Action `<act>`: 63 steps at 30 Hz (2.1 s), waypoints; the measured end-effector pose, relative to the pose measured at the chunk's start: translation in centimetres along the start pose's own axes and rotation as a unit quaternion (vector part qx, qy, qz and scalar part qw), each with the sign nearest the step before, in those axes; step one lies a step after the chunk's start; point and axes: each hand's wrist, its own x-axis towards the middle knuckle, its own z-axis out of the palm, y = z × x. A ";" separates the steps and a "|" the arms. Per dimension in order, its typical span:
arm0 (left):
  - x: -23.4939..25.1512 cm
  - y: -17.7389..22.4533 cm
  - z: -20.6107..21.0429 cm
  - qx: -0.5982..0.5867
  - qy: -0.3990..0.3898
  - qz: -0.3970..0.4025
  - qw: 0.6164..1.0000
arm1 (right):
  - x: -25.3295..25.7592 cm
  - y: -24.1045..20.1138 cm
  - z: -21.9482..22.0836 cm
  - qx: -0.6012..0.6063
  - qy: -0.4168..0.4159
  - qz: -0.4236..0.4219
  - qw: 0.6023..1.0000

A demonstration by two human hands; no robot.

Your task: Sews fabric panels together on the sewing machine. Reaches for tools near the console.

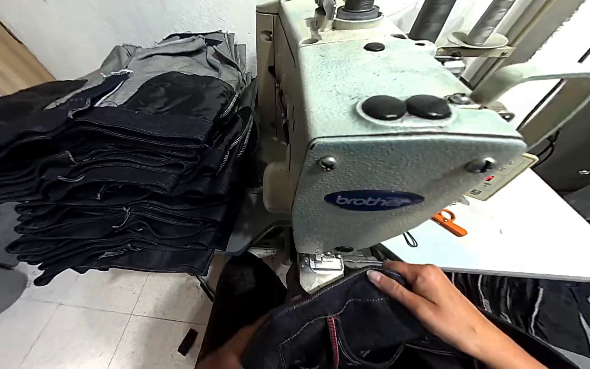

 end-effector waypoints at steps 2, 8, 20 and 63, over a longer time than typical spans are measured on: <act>0.5 0.2 2.0 0.058 0.110 -0.016 0.992 | -0.3 0.2 -0.1 0.033 -0.012 0.021 0.999; 10.1 -0.6 2.2 -0.002 0.447 -0.104 0.888 | 3.3 0.2 -0.8 0.124 -0.059 0.191 0.972; 8.7 -1.7 2.4 -0.070 0.288 -0.095 0.951 | 0.0 4.7 4.9 -0.009 0.018 -0.055 0.998; 7.3 1.3 1.5 0.575 0.350 0.134 0.727 | 3.3 -3.5 3.7 -0.052 0.122 -0.168 0.977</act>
